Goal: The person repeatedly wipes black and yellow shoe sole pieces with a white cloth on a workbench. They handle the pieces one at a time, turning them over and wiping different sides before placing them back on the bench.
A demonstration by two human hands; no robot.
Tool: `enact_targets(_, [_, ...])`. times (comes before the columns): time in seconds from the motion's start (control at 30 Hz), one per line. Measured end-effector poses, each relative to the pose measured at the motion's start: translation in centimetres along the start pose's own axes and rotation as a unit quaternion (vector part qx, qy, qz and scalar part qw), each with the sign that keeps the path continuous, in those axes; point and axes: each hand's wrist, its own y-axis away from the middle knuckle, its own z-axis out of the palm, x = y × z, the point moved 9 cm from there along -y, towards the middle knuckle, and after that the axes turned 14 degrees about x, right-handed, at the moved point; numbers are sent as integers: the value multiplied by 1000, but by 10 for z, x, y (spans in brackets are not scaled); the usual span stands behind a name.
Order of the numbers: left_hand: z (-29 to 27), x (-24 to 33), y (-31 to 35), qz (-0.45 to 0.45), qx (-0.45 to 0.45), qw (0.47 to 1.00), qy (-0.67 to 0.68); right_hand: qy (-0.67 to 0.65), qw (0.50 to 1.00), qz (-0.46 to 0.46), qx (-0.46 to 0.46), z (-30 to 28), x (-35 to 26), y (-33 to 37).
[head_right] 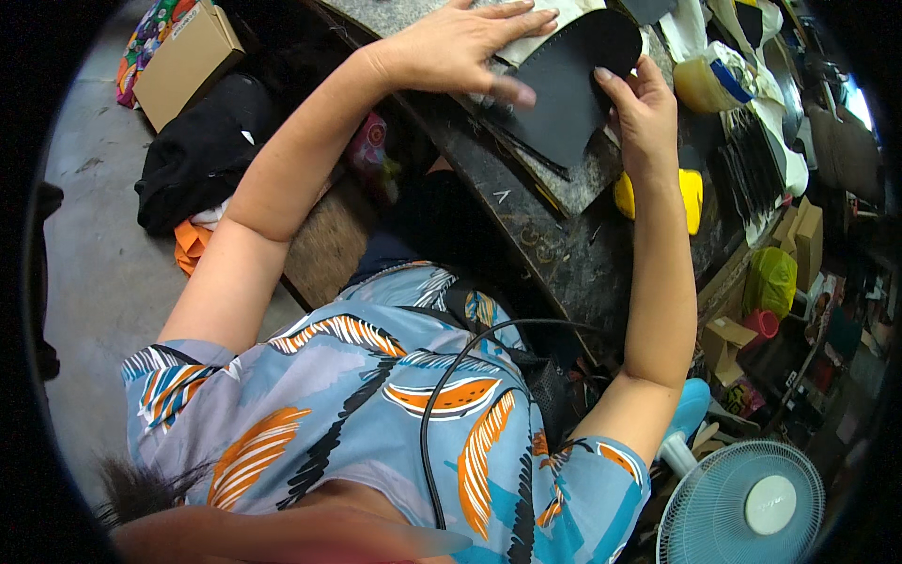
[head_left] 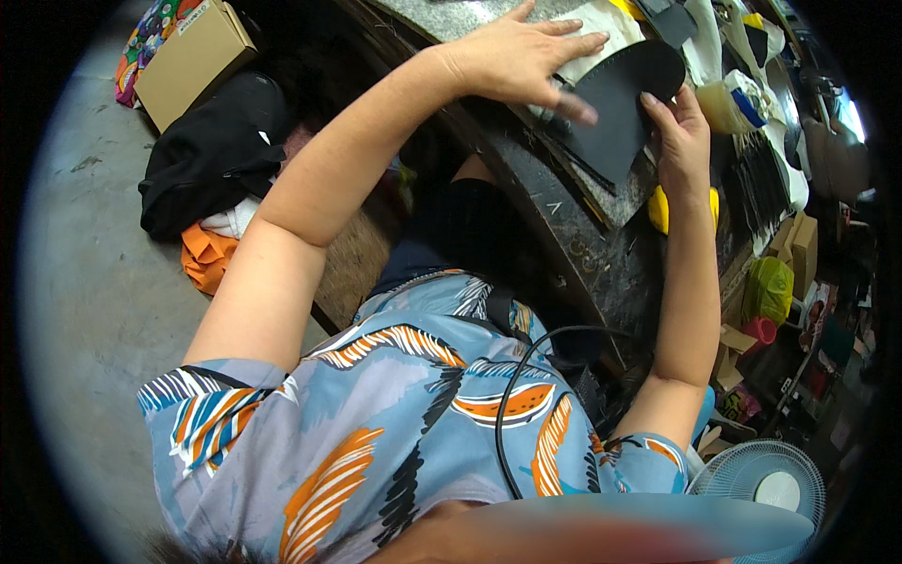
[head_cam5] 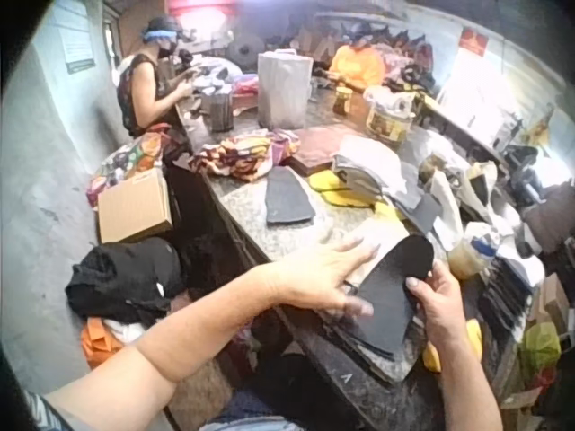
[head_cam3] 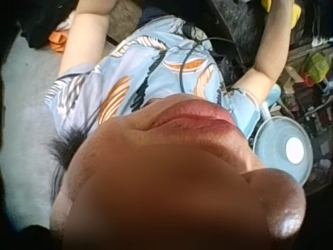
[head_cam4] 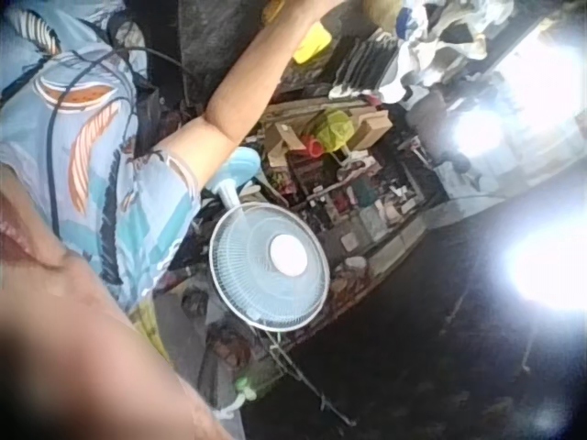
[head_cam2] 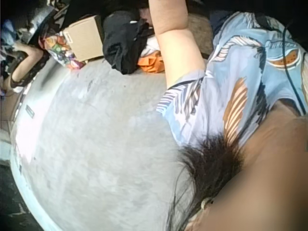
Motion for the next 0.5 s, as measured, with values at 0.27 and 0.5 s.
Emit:
enact_targets(0.27, [13, -8, 4, -8, 22, 991, -132, 136, 988, -71, 1, 0, -12, -3])
enact_targets(0.5, [5, -2, -1, -21, -12, 992, -123, 457, 873, -149, 77, 2, -39, 10])
